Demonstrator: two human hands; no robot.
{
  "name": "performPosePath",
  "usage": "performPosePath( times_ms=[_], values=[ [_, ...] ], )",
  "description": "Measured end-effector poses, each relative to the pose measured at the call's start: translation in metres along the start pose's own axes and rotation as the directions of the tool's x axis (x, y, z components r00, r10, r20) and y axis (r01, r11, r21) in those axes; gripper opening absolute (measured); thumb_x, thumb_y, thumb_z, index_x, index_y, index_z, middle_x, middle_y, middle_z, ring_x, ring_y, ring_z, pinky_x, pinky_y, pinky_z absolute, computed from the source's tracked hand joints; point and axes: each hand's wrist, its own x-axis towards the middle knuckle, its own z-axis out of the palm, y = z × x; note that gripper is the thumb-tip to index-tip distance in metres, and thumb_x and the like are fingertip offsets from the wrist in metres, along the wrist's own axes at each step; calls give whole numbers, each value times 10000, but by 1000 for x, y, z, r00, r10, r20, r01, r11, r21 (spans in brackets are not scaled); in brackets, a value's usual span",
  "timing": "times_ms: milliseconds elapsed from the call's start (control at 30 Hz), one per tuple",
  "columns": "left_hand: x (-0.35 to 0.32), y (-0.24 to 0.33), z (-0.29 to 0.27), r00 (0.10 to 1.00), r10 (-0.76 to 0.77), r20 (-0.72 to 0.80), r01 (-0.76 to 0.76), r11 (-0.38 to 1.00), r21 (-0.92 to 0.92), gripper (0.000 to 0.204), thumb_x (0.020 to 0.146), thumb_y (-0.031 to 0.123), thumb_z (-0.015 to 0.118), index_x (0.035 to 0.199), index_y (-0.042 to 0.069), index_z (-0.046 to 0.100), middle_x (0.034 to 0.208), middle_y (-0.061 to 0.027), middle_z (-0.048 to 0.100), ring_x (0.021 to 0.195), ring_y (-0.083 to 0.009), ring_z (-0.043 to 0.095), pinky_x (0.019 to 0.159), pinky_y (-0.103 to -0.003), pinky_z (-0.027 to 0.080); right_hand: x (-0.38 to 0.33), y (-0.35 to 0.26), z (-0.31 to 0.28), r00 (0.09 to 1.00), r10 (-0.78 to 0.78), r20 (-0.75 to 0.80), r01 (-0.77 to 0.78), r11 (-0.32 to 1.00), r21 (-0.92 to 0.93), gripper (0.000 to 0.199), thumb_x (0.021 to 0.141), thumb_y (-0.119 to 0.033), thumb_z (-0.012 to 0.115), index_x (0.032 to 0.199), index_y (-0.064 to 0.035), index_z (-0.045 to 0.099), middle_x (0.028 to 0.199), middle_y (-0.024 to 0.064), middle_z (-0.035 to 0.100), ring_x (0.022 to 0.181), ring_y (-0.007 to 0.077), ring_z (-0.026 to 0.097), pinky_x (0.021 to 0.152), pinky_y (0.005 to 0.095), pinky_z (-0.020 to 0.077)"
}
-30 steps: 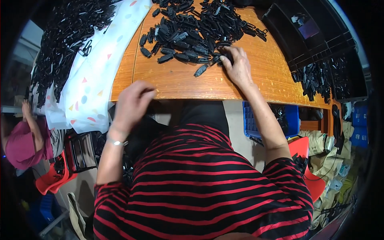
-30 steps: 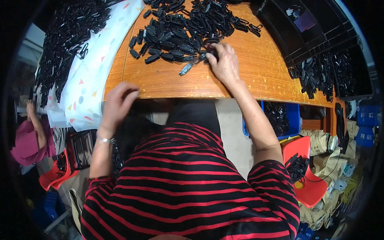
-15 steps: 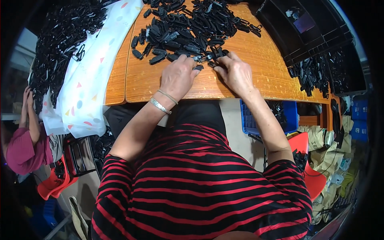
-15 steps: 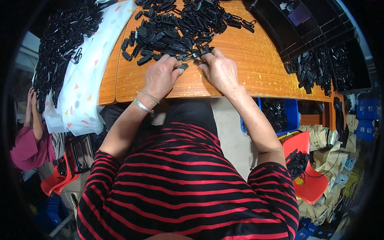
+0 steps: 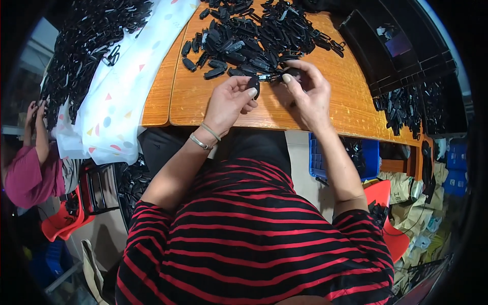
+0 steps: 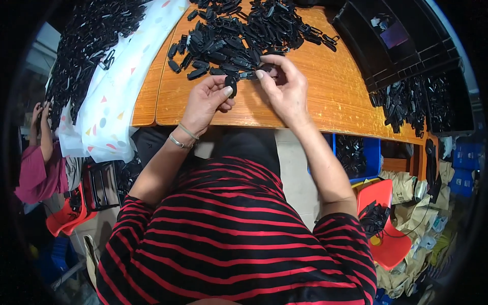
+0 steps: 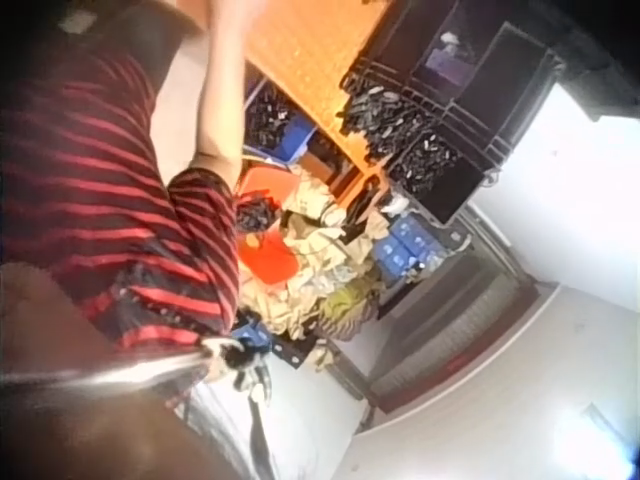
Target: Manually snapping together small black plastic buckle components on a wooden assembly table.
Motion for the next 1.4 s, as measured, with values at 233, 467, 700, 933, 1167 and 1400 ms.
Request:
performPosePath(
  times_ms=[233,467,700,933,1167,1400],
  values=[
    [-11,19,3,999,-4,34,6,999,-54,230,918,150,636,1115,41,589,773,7,621,610,-28,567,493,-154,393,-36,-5,35,998,-7,-54,13,994,113,250,848,-2,695,1095,13,658,1008,45,658,907,91,616,807,223,499],
    [-16,21,4,999,33,12,-32,999,-40,235,902,133,661,1114,50,603,787,26,624,619,-21,565,497,-146,382,-35,-15,32,999,-1,-36,6,993,119,218,832,-12,711,1040,14,655,948,41,641,858,93,603,764,229,507],
    [-17,23,0,993,113,35,-115,992,46,252,900,112,666,1131,32,603,831,34,628,653,-12,563,528,-146,413,-28,-19,34,983,-185,-22,182,980,-83,196,801,1,724,984,-11,655,924,60,627,806,109,601,685,225,508],
    [-20,14,4,990,136,42,-135,991,-20,248,931,110,621,1169,44,611,811,37,640,645,-17,565,567,-154,461,-31,-3,39,971,-239,0,235,955,-183,188,788,7,725,960,-22,652,901,58,619,786,113,602,572,213,499],
    [-34,0,1,984,176,31,-178,982,66,212,983,190,550,1107,25,598,845,34,593,666,6,506,552,-159,408,-50,3,68,944,-315,-97,281,923,-261,415,676,6,802,1032,-26,592,921,107,586,814,213,621,672,304,520],
    [-36,2,3,980,171,103,-162,983,-91,234,1010,234,493,968,20,577,819,9,580,720,-41,526,635,-182,442,-62,6,79,968,-251,-31,244,960,-134,413,722,-103,812,1015,-5,538,858,104,530,624,190,569,540,296,471]
  ],
)
